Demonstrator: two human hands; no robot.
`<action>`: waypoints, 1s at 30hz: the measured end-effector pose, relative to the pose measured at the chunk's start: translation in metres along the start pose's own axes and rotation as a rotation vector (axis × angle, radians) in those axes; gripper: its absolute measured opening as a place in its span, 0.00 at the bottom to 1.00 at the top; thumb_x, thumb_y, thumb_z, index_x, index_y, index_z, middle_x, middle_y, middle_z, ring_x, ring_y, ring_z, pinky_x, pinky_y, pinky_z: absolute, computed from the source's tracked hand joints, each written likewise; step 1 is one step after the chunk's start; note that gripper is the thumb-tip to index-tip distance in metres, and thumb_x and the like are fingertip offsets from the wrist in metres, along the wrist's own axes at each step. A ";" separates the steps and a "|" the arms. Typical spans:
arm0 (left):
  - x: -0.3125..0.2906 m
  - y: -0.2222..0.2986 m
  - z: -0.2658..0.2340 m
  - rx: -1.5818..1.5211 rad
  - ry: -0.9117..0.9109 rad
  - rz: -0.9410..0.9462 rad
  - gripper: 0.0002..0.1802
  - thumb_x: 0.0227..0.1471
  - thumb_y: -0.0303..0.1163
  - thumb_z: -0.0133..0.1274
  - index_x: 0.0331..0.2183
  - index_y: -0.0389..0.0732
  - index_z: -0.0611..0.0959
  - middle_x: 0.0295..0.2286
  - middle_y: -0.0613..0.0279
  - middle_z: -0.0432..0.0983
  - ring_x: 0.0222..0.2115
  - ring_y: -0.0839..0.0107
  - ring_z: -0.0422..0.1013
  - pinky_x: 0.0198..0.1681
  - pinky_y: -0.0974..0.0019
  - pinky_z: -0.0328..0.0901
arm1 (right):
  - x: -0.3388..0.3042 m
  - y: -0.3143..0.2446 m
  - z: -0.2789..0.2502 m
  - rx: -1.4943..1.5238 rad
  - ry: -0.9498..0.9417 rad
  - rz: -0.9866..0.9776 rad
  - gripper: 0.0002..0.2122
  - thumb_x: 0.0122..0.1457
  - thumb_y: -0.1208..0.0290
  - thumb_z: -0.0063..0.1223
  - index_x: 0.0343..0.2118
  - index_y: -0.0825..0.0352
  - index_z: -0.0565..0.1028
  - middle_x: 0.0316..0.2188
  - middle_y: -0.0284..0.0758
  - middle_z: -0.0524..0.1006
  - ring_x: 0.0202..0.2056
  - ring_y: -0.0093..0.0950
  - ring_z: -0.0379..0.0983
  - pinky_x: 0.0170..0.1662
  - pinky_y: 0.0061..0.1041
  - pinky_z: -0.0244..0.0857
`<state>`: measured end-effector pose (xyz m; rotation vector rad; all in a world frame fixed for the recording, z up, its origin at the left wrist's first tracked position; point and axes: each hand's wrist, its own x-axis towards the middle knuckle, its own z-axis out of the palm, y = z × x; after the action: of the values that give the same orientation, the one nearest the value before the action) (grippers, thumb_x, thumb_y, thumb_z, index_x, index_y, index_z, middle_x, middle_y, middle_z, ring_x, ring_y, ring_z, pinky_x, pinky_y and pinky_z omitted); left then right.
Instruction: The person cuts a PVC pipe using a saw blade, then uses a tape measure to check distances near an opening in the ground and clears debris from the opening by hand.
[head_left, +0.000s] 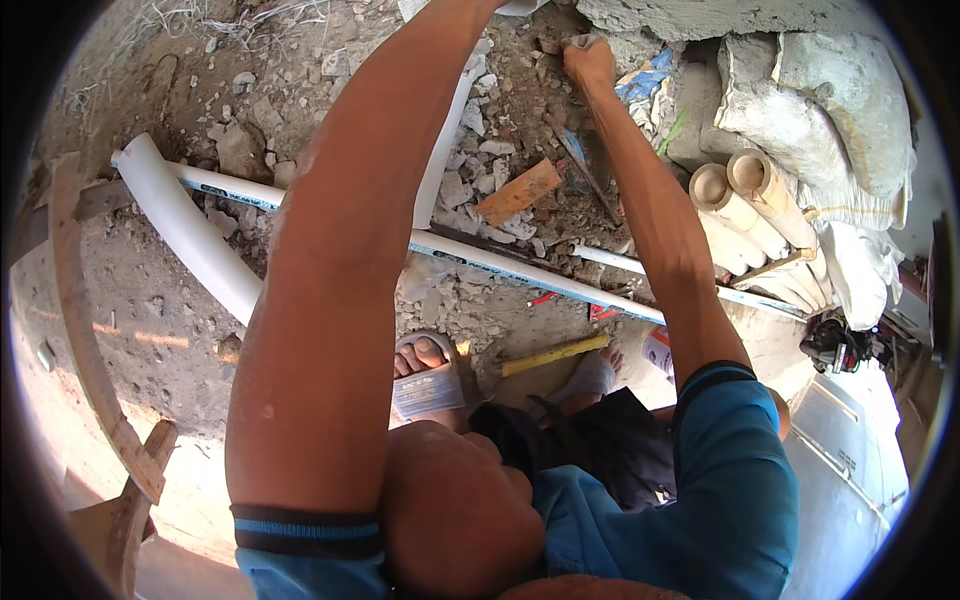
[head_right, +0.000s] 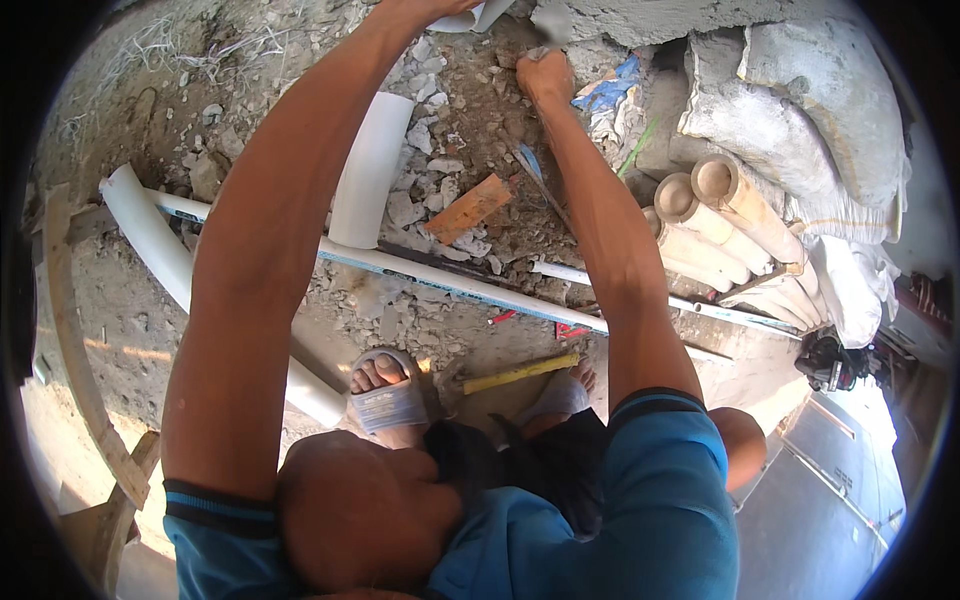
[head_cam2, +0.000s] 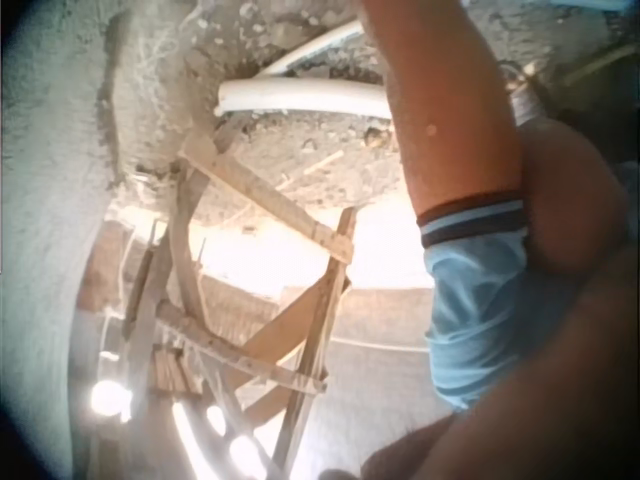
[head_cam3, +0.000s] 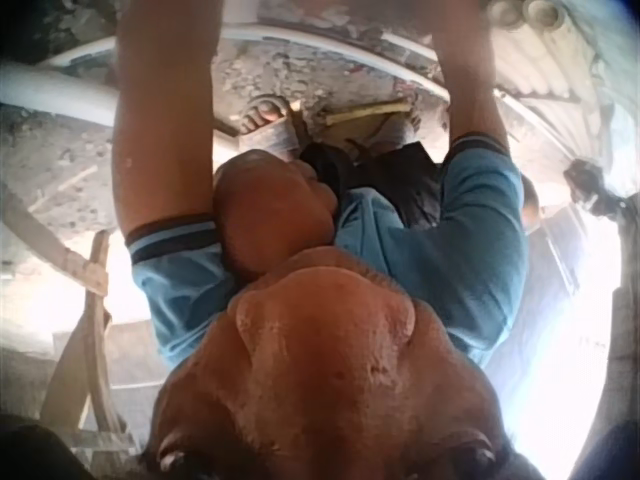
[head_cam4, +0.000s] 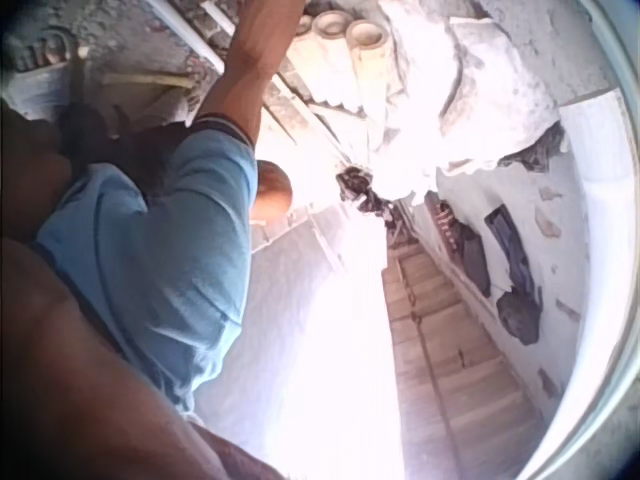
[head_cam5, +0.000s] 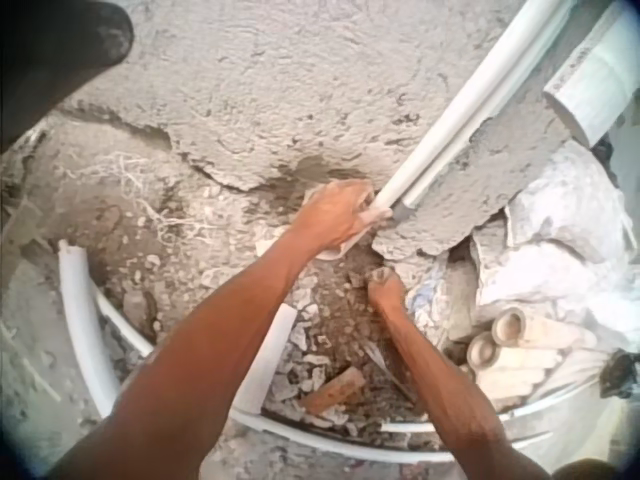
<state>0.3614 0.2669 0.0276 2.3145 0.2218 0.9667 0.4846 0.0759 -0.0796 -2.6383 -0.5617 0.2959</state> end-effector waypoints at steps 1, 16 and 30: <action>0.000 0.010 -0.003 -0.023 -0.033 -0.036 0.29 0.57 0.60 0.57 0.33 0.38 0.82 0.33 0.45 0.81 0.38 0.45 0.77 0.42 0.46 0.70 | -0.005 0.012 -0.010 0.097 -0.050 -0.006 0.17 0.57 0.60 0.63 0.43 0.67 0.83 0.41 0.43 0.84 0.39 0.41 0.81 0.46 0.39 0.72; -0.003 -0.001 -0.008 0.093 -0.147 0.038 0.29 0.57 0.60 0.56 0.39 0.41 0.84 0.36 0.48 0.82 0.40 0.47 0.77 0.44 0.46 0.69 | -0.160 0.036 -0.106 -0.375 -0.358 -0.433 0.19 0.67 0.51 0.51 0.47 0.64 0.78 0.44 0.45 0.78 0.44 0.46 0.77 0.49 0.44 0.70; 0.005 -0.004 0.009 0.251 0.008 0.185 0.27 0.62 0.51 0.54 0.47 0.37 0.82 0.44 0.44 0.80 0.49 0.47 0.74 0.54 0.46 0.66 | -0.207 0.061 -0.130 -0.280 -0.247 -0.413 0.09 0.67 0.63 0.50 0.42 0.64 0.75 0.44 0.46 0.76 0.47 0.52 0.74 0.49 0.51 0.69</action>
<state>0.3715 0.2676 0.0231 2.5971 0.1399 1.0922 0.3571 -0.1107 0.0329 -2.6733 -1.2905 0.4427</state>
